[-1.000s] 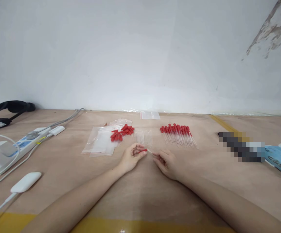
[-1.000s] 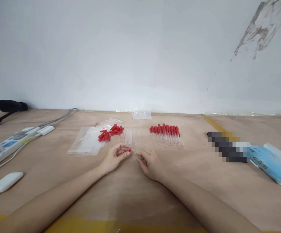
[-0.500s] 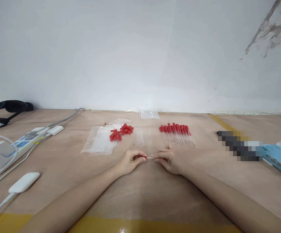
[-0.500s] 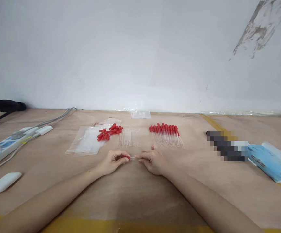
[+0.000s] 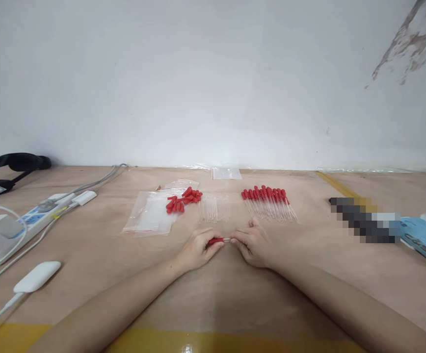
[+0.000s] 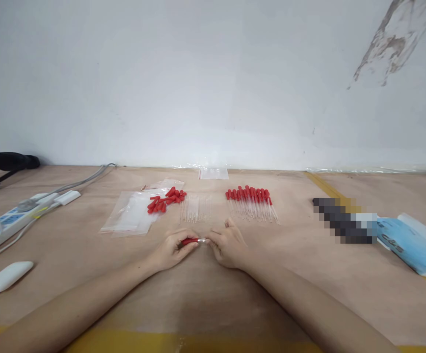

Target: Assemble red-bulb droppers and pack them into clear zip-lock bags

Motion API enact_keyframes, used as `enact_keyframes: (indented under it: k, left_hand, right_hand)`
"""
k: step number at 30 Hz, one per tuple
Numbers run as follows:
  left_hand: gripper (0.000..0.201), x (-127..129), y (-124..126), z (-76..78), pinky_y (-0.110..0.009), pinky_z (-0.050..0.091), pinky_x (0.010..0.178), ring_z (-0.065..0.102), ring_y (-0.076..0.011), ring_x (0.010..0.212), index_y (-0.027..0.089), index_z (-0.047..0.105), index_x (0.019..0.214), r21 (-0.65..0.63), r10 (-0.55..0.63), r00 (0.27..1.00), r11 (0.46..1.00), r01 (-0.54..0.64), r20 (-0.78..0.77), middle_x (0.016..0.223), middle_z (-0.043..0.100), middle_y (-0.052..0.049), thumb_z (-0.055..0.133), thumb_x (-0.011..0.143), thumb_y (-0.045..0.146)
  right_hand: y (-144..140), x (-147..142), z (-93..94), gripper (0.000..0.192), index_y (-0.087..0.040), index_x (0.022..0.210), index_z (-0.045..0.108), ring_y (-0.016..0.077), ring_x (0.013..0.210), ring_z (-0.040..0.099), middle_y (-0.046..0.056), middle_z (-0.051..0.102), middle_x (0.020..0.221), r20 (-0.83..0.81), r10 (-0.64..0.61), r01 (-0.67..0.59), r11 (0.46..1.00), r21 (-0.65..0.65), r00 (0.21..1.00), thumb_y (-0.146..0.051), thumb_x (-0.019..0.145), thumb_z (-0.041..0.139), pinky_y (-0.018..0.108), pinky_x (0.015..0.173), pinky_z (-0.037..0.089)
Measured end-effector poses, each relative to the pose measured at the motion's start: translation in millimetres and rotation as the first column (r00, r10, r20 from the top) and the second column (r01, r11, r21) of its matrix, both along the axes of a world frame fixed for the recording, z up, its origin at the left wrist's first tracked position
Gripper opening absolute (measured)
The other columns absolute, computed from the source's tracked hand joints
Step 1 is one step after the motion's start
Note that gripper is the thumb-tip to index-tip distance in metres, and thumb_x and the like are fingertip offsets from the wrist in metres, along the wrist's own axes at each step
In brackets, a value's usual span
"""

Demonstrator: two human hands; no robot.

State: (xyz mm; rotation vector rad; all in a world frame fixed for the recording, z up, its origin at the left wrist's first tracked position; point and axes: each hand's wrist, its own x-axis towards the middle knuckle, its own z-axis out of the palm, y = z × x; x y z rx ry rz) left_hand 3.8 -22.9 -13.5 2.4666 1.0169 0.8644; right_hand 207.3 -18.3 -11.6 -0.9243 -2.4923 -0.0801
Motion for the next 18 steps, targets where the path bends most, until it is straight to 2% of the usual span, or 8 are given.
enact_keyframes:
  k: [6,10,13,15,18]
  left_hand:
    - [0.016,-0.2,0.1,-0.3,-0.023,0.042,0.063,0.054,-0.0128,0.068,0.015,0.058,0.085,0.035,-0.03,1.0,0.999,0.03,-0.008,0.076,0.06,-0.004,0.044,0.085,0.023]
    - [0.017,-0.5,3.2,-1.0,-0.023,0.042,0.062,0.055,-0.0131,0.068,0.015,0.058,0.086,0.063,-0.051,0.998,0.997,0.054,-0.04,0.076,0.061,-0.004,0.043,0.086,0.023]
    - [0.018,-0.4,7.2,0.6,-0.024,0.044,0.064,0.056,-0.0139,0.07,0.015,0.058,0.087,0.087,-0.074,0.995,0.993,0.08,-0.07,0.078,0.061,-0.005,0.042,0.087,0.024]
    - [0.018,-1.2,10.1,3.8,-0.025,0.045,0.068,0.057,-0.0146,0.075,0.016,0.057,0.09,0.117,-0.083,0.994,0.989,0.091,-0.066,0.082,0.061,-0.005,0.041,0.087,0.024]
    - [0.023,-7.0,15.9,10.0,-0.029,0.043,0.081,0.054,-0.0172,0.092,0.018,0.053,0.104,0.185,-0.033,0.998,0.982,0.04,-0.044,0.1,0.058,-0.006,0.047,0.085,0.029]
  right_hand:
    - [1.9,-5.6,2.7,0.025,-0.018,0.078,0.059,0.0109,0.06,0.049,0.002,0.064,0.071,0.023,0.015,-0.011,0.985,-0.171,1.0,-0.02,0.086,0.036,0.03,0.069,0.022]
    - [4.2,-7.2,3.4,0.026,-0.019,0.076,0.058,0.0107,0.063,0.052,0.0,0.065,0.074,-0.015,0.04,-0.042,0.953,-0.301,0.999,-0.019,0.087,0.034,0.03,0.071,0.024]
    - [3.5,-8.8,7.0,0.027,-0.019,0.075,0.059,0.0106,0.062,0.052,-0.001,0.065,0.072,-0.035,0.005,-0.018,0.931,-0.366,0.999,-0.021,0.087,0.035,0.029,0.072,0.027]
    - [2.1,-9.0,13.3,0.027,-0.018,0.075,0.059,0.0108,0.061,0.051,-0.001,0.063,0.07,-0.045,-0.027,0.007,0.919,-0.394,0.999,-0.024,0.087,0.035,0.028,0.071,0.029]
    - [3.4,-4.3,27.9,0.029,-0.018,0.075,0.06,0.0108,0.059,0.05,0.0,0.061,0.068,-0.062,-0.031,-0.002,0.881,-0.473,0.998,-0.027,0.086,0.035,0.024,0.061,0.032]
